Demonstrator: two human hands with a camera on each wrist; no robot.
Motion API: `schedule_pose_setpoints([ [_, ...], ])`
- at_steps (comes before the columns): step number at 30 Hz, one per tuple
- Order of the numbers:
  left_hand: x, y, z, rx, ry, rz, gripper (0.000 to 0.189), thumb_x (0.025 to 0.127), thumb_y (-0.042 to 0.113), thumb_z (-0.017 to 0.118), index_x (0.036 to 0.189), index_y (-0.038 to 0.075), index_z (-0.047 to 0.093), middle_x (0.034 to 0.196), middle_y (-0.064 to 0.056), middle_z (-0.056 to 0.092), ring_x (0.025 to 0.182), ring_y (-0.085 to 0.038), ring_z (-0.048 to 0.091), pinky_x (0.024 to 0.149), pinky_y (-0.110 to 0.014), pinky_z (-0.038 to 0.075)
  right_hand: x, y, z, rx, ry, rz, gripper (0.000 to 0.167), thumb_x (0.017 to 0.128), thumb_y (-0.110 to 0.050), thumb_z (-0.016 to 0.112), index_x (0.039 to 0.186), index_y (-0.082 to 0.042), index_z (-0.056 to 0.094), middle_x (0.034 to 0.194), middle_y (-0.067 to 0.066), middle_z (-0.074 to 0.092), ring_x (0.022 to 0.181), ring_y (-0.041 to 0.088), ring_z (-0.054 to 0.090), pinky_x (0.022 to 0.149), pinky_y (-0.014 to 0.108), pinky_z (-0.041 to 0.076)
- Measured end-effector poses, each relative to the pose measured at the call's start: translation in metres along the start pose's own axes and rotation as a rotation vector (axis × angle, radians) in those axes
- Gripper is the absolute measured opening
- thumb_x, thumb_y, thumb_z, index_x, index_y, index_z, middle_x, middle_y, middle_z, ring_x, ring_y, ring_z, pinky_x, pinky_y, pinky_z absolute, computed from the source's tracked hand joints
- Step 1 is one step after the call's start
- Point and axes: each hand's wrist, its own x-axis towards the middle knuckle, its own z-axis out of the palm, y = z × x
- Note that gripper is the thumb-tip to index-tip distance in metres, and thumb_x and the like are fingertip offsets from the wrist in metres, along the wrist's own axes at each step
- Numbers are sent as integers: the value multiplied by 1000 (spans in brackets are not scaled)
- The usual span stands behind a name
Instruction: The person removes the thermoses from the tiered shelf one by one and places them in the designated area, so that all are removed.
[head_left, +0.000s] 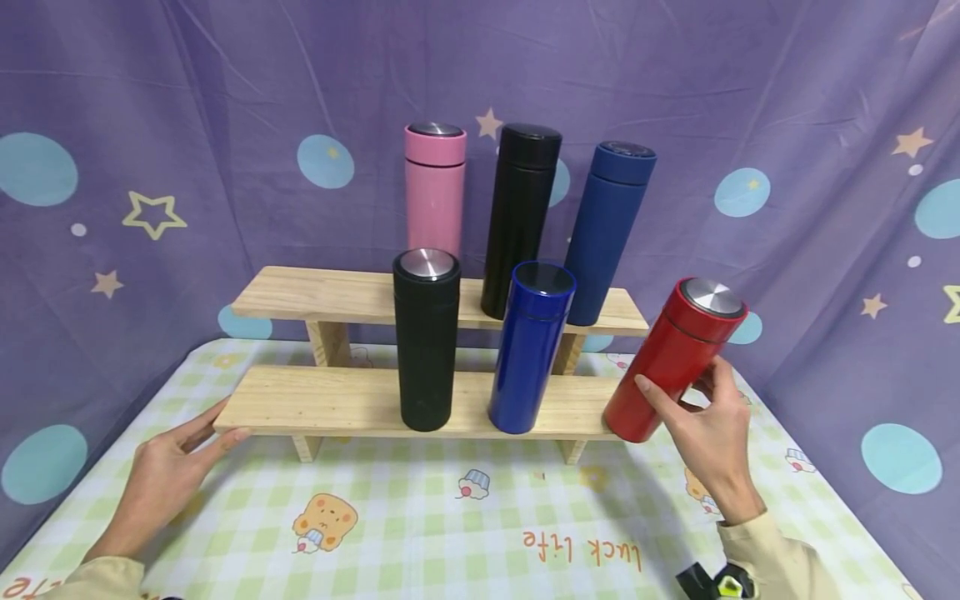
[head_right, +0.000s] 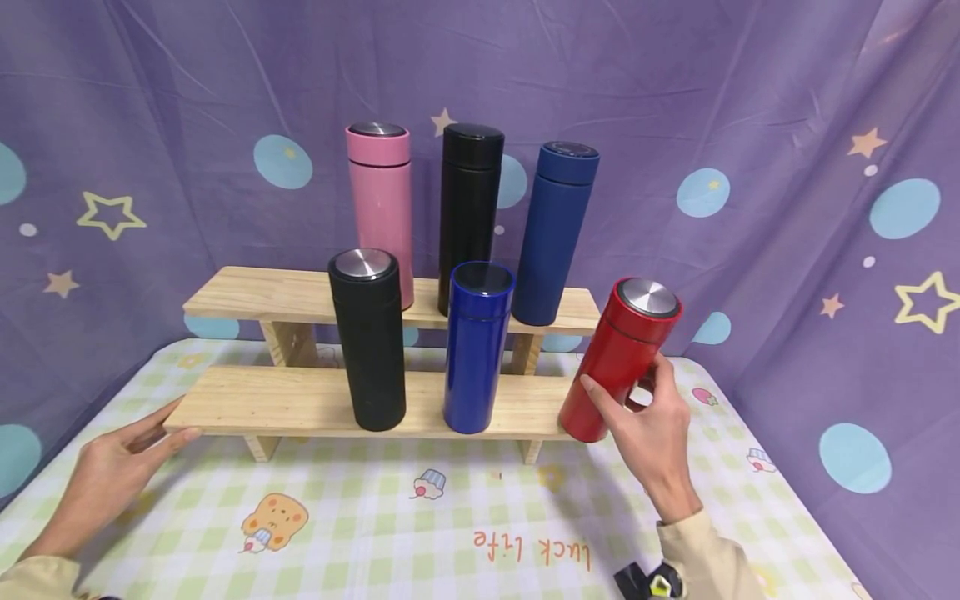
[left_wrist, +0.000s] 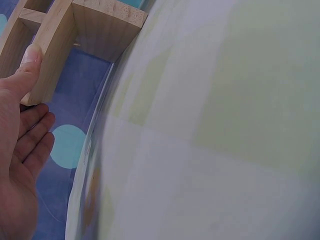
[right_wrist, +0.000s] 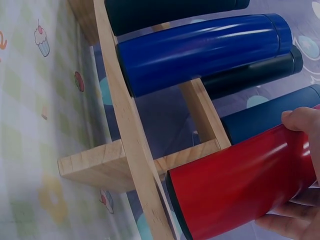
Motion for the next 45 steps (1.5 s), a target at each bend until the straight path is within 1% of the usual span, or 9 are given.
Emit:
schedule_pose_setpoints([
  [2, 0, 0, 0, 3, -3, 5, 70, 97, 43, 74, 152, 6, 51, 138, -25, 56, 119, -51, 57, 81, -54, 57, 0, -1, 2, 11, -9, -7, 57, 81, -2, 87, 130, 4, 59, 109, 4, 69, 94, 1, 64, 70, 9, 55],
  [5, 0, 0, -1, 6, 0, 15, 69, 98, 42, 74, 151, 5, 51, 137, -25, 56, 118, -51, 57, 78, -50, 59, 0, -3, 6, 29, -19, -20, 58, 81, -1, 87, 130, 5, 59, 110, 10, 70, 93, 1, 64, 70, 9, 55],
  [11, 0, 1, -1, 7, 3, 21, 68, 98, 42, 74, 151, 5, 52, 137, -25, 56, 118, -51, 58, 84, -60, 52, 0, -7, 12, 40, -40, -7, 61, 80, -4, 88, 134, 0, 59, 114, 9, 68, 97, 1, 62, 72, 8, 53],
  [30, -1, 1, -1, -4, -13, -1, 70, 98, 43, 73, 152, 5, 50, 139, -27, 54, 120, -53, 56, 88, -65, 48, 2, -13, 30, 90, -105, 9, 61, 85, -9, 87, 136, 1, 56, 117, 12, 69, 98, 8, 63, 72, 11, 56],
  [32, -1, 1, -1, -4, -13, 7, 69, 98, 42, 73, 152, 5, 51, 139, -27, 54, 120, -53, 56, 88, -64, 49, 2, -14, 32, 90, -110, 9, 61, 85, -10, 87, 137, 1, 56, 117, 11, 69, 98, 8, 63, 72, 11, 57],
  [38, -1, 1, -1, 2, -16, 12, 68, 98, 42, 73, 151, 5, 51, 137, -31, 54, 118, -54, 57, 75, -51, 60, 2, -15, 37, 107, -117, 14, 61, 85, -11, 87, 136, 0, 56, 116, 11, 69, 97, 10, 64, 71, 13, 58],
  [41, -1, 0, -1, -1, -25, -1, 69, 99, 43, 72, 152, 6, 50, 139, -31, 52, 119, -55, 56, 79, -57, 58, 2, -15, 39, 118, -116, 7, 61, 84, -10, 88, 135, 1, 57, 115, 10, 69, 96, 10, 64, 71, 15, 58],
  [43, -1, 0, -1, 1, -25, -4, 70, 99, 44, 72, 153, 6, 49, 139, -30, 52, 120, -56, 56, 86, -67, 51, 3, -15, 41, 122, -115, 2, 60, 84, -10, 88, 134, 1, 57, 115, 10, 69, 96, 9, 65, 71, 15, 59],
  [45, -1, 0, -1, 2, -23, -5, 70, 99, 44, 72, 153, 6, 49, 139, -30, 52, 120, -56, 56, 86, -69, 49, 3, -15, 42, 121, -118, -1, 60, 83, -10, 88, 134, 1, 57, 115, 10, 69, 96, 10, 65, 70, 16, 59],
])
